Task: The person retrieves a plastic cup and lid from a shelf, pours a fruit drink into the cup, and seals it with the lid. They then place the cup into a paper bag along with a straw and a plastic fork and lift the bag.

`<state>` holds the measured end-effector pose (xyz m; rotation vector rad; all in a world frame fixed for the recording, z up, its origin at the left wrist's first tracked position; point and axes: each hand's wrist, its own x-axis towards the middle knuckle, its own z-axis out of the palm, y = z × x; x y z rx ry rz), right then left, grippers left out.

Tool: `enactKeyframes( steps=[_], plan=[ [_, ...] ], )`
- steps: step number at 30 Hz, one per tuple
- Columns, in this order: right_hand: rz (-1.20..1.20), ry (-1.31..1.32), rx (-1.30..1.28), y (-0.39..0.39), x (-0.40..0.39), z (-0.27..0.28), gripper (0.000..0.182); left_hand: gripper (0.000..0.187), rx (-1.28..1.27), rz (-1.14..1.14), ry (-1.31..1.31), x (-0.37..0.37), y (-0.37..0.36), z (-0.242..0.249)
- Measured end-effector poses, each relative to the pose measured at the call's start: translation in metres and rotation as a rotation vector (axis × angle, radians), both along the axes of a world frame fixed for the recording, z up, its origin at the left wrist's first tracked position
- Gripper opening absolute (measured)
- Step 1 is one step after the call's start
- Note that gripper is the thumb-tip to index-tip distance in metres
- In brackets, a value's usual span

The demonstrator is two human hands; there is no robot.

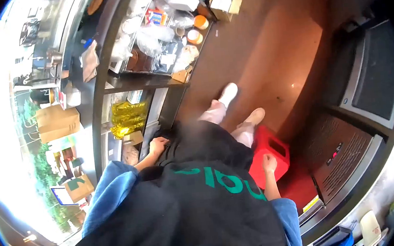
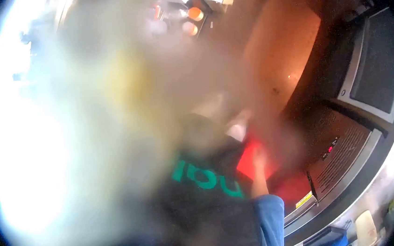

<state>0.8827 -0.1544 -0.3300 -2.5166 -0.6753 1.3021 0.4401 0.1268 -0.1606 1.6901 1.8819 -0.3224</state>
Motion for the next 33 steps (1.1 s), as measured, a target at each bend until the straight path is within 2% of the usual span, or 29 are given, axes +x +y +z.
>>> enactKeyframes(
  steps=[1, 2, 3, 4, 6, 8, 11, 13, 14, 16, 17, 18, 19, 20, 21, 23, 24, 25, 26, 27, 28, 30, 31, 32, 33],
  plan=[
    [-0.018, 0.017, -0.007, 0.014, -0.011, 0.010, 0.028, 0.018, -0.013, 0.063, 0.045, -0.006, -0.002, 0.010],
    [-0.035, 0.032, -0.010, 0.023, -0.016, 0.013, 0.029, 0.017, -0.015, 0.027, 0.048, -0.015, -0.003, 0.010],
    [-0.304, 0.127, 0.458, -0.020, -0.046, -0.076, 0.028, 0.017, -0.013, -0.037, 0.090, -0.020, -0.001, 0.015],
    [-0.315, 0.144, 0.447, 0.001, -0.051, -0.049, 0.028, 0.017, -0.012, -0.103, 0.130, -0.024, 0.001, 0.019],
    [-0.102, 0.069, 0.178, 0.057, -0.061, 0.010, 0.027, 0.018, -0.046, -0.083, 0.206, -0.023, 0.009, 0.029],
    [-0.133, 0.091, 0.154, 0.080, -0.075, 0.013, 0.027, 0.019, -0.071, -0.063, 0.266, -0.005, 0.025, 0.036],
    [-0.063, 0.136, 0.092, 0.100, -0.091, 0.011, 0.026, 0.027, -0.033, -0.082, 0.331, 0.068, 0.068, 0.048],
    [0.033, 0.099, 0.123, 0.107, -0.097, 0.011, 0.026, 0.026, 0.078, -0.146, 0.330, 0.076, 0.107, 0.019],
    [0.035, 0.093, 0.107, 0.108, -0.095, 0.012, 0.026, 0.026, 0.108, -0.171, 0.376, 0.097, 0.135, 0.015],
    [-0.041, 0.057, 0.213, 0.113, -0.093, 0.015, 0.027, 0.026, 0.215, -0.152, 0.295, 0.101, 0.194, -0.016],
    [-0.012, 0.021, 0.177, 0.111, -0.091, 0.010, 0.026, 0.026, 0.304, -0.150, 0.266, 0.107, 0.226, -0.035],
    [-0.039, 0.060, 0.121, 0.118, -0.084, 0.023, 0.026, 0.026, 0.279, -0.083, 0.273, 0.131, 0.260, -0.036],
    [-0.113, 0.115, -0.055, 0.126, -0.082, 0.033, 0.025, 0.026, 0.340, -0.044, 0.282, 0.135, 0.294, -0.056],
    [-0.121, 0.019, -0.043, 0.117, -0.093, 0.023, 0.025, 0.027, 0.360, 0.043, 0.281, 0.138, 0.328, -0.082],
    [-0.150, 0.070, -0.173, 0.135, -0.091, 0.048, 0.027, 0.028, 0.286, 0.179, 0.325, 0.149, 0.362, -0.095],
    [-0.303, 0.106, -0.266, 0.155, -0.104, 0.075, 0.028, 0.036, 0.244, 0.243, 0.331, 0.146, 0.428, -0.147],
    [-0.445, 0.149, -0.173, 0.165, -0.117, 0.084, 0.028, 0.040, 0.251, 0.252, 0.326, 0.131, 0.455, -0.179],
    [-0.185, 0.176, -0.218, 0.114, -0.135, 0.052, 0.026, 0.045, 0.270, 0.350, 0.295, 0.143, 0.468, -0.173],
    [-0.178, 0.179, -0.230, 0.087, -0.156, 0.036, 0.026, 0.052, 0.291, 0.445, 0.265, 0.160, 0.482, -0.167],
    [-0.156, 0.210, -0.087, 0.073, -0.176, 0.022, 0.025, 0.060, 0.209, 0.481, 0.262, 0.157, 0.503, -0.181],
    [-0.138, 0.241, 0.052, 0.089, -0.186, 0.022, 0.024, 0.062, 0.273, 0.464, 0.298, 0.156, 0.513, -0.196],
    [-0.078, 0.272, -0.025, 0.131, -0.182, 0.024, 0.023, 0.044, 0.396, 0.489, 0.361, 0.147, 0.530, -0.230],
    [-0.011, 0.310, -0.094, 0.146, -0.179, 0.025, 0.023, 0.044, 0.379, 0.489, 0.366, 0.138, 0.536, -0.245],
    [-0.032, 0.376, -0.054, 0.152, -0.180, 0.014, 0.024, 0.033, 0.388, 0.479, 0.308, 0.127, 0.538, -0.257],
    [-0.317, 0.451, -0.132, 0.200, -0.167, 0.030, 0.024, 0.025, 0.400, 0.473, 0.251, 0.118, 0.540, -0.264]
  ],
)
